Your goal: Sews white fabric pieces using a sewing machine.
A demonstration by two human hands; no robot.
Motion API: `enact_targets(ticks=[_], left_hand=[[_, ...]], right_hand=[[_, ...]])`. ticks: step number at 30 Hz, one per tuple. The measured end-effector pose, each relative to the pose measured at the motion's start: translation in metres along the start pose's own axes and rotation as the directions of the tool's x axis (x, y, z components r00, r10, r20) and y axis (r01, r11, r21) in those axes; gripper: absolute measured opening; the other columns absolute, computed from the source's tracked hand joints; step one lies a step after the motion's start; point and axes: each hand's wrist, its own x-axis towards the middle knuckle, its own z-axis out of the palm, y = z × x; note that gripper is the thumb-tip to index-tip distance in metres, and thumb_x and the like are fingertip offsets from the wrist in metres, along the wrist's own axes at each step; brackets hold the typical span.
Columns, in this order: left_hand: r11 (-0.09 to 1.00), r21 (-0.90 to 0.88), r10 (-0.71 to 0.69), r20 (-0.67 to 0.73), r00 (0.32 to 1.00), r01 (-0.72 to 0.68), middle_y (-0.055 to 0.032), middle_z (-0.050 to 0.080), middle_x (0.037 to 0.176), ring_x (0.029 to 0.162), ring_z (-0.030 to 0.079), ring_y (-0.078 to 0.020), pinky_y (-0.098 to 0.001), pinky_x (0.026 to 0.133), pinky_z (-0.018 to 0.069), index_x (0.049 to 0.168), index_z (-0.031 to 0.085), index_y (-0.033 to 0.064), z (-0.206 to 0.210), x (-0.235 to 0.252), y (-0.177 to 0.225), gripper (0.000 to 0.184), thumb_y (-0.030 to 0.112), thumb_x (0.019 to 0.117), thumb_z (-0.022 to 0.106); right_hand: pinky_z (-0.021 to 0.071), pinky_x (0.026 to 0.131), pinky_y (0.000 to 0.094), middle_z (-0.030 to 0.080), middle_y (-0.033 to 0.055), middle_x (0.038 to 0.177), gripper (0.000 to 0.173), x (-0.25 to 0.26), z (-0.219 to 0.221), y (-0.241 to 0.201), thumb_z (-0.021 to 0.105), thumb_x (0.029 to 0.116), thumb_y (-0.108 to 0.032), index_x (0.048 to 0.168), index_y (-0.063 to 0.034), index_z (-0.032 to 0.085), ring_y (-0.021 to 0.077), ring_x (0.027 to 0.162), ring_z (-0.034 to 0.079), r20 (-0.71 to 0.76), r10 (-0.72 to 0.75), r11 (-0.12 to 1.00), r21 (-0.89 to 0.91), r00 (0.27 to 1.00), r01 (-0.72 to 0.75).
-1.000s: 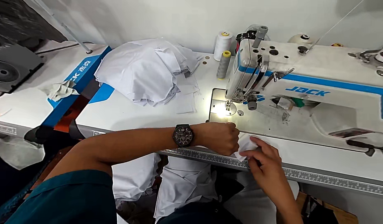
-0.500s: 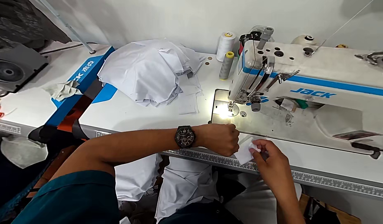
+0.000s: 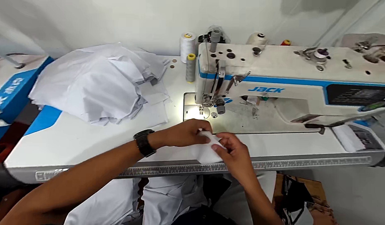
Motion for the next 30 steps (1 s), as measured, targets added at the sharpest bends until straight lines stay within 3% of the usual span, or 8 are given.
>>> enact_targets(ticks=[2, 4, 7, 9, 14, 21, 26, 30], left_hand=[[0.994, -0.032, -0.101, 0.003, 0.995, 0.101, -0.0042, 0.067, 0.08, 0.058, 0.057, -0.0068, -0.0224, 0.054, 0.049, 0.1, 0.065, 0.0033, -0.016, 0.002, -0.007, 0.006, 0.005, 0.0961, 0.068], [0.992, -0.007, -0.122, -0.004, 0.992, 0.122, -0.003, 0.065, 0.077, 0.054, 0.055, -0.0067, -0.0214, 0.05, 0.0467, 0.098, 0.065, 0.0046, -0.032, 0.005, -0.018, 0.005, 0.006, 0.0959, 0.069], [0.973, 0.225, -0.031, -0.066, 0.997, 0.045, -0.0007, 0.063, 0.072, 0.057, 0.055, -0.0068, -0.024, 0.055, 0.0474, 0.098, 0.068, 0.0069, -0.048, 0.01, -0.037, 0.006, 0.013, 0.0969, 0.068], [0.92, 0.392, 0.072, -0.126, 0.989, -0.017, -0.0006, 0.065, 0.079, 0.065, 0.059, -0.0083, -0.0273, 0.063, 0.0523, 0.099, 0.07, 0.0091, -0.047, 0.011, -0.046, 0.009, 0.017, 0.0973, 0.068], [0.735, 0.642, 0.417, -0.171, 0.893, -0.221, -0.0062, 0.071, 0.104, 0.102, 0.068, -0.019, -0.0345, 0.093, 0.0557, 0.105, 0.075, 0.0073, -0.029, 0.013, -0.069, 0.017, 0.007, 0.0973, 0.06], [0.674, 0.711, 0.437, -0.166, 0.884, -0.2, -0.0068, 0.071, 0.104, 0.103, 0.067, -0.0201, -0.0315, 0.094, 0.0545, 0.108, 0.075, 0.0076, -0.031, 0.006, -0.075, 0.02, 0.013, 0.101, 0.058], [0.654, 0.731, 0.444, -0.162, 0.881, -0.195, -0.008, 0.069, 0.101, 0.1, 0.067, -0.0215, -0.0326, 0.091, 0.0552, 0.11, 0.075, 0.0055, -0.031, 0.002, -0.075, 0.024, 0.005, 0.1008, 0.053], [0.676, 0.715, 0.396, -0.15, 0.906, -0.178, -0.0057, 0.069, 0.109, 0.106, 0.064, -0.0205, -0.0353, 0.096, 0.0523, 0.116, 0.074, 0.0094, -0.028, 0.002, -0.072, 0.026, 0.021, 0.1036, 0.054]], right_hand=[[0.0526, 0.053, 0.0292, 0.069, -0.0019, 0.086, 0.016, 0.006, 0.008, -0.004, 0.073, 0.0942, -0.024, 0.107, -0.0145, 0.074, 0.0093, 0.062, 0.06, -0.007, -0.022, 0.987, -0.16, 1.0, 0.021], [0.0551, 0.056, 0.034, 0.07, -0.0004, 0.088, 0.014, 0.014, 0.018, -0.007, 0.07, 0.0968, -0.024, 0.105, -0.014, 0.076, 0.0119, 0.064, 0.063, -0.043, -0.09, 0.936, -0.346, 0.995, 0.07], [0.0557, 0.056, 0.0404, 0.07, 0.0016, 0.084, 0.018, 0.027, 0.034, -0.005, 0.07, 0.0962, -0.028, 0.103, -0.0129, 0.077, 0.0177, 0.067, 0.067, -0.094, -0.137, 0.849, -0.525, 0.986, 0.068], [0.0543, 0.055, 0.039, 0.068, 0.0004, 0.079, 0.02, 0.032, 0.041, -0.003, 0.072, 0.0941, -0.033, 0.099, -0.0138, 0.076, 0.0175, 0.067, 0.065, -0.123, -0.139, 0.81, -0.585, 0.983, 0.042], [0.0535, 0.053, 0.0353, 0.066, -0.001, 0.079, 0.024, 0.031, 0.042, 0.002, 0.073, 0.0918, -0.038, 0.096, -0.0147, 0.076, 0.0151, 0.064, 0.064, -0.154, -0.152, 0.791, -0.611, 0.976, 0.027], [0.055, 0.057, 0.032, 0.067, -0.0004, 0.086, 0.016, 0.021, 0.038, 0.005, 0.067, 0.0966, -0.027, 0.099, -0.0146, 0.076, 0.0144, 0.071, 0.066, -0.147, -0.207, 0.783, -0.617, 0.967, 0.074], [0.0546, 0.058, 0.0303, 0.065, -0.0014, 0.085, 0.014, 0.02, 0.036, 0.005, 0.067, 0.0968, -0.026, 0.099, -0.0153, 0.076, 0.0126, 0.072, 0.065, -0.137, -0.198, 0.803, -0.591, 0.97, 0.081], [0.0551, 0.059, 0.0303, 0.066, -0.0009, 0.086, 0.013, 0.02, 0.036, 0.007, 0.067, 0.0966, -0.025, 0.098, -0.0149, 0.076, 0.0128, 0.072, 0.065, -0.141, -0.196, 0.813, -0.577, 0.97, 0.08]])
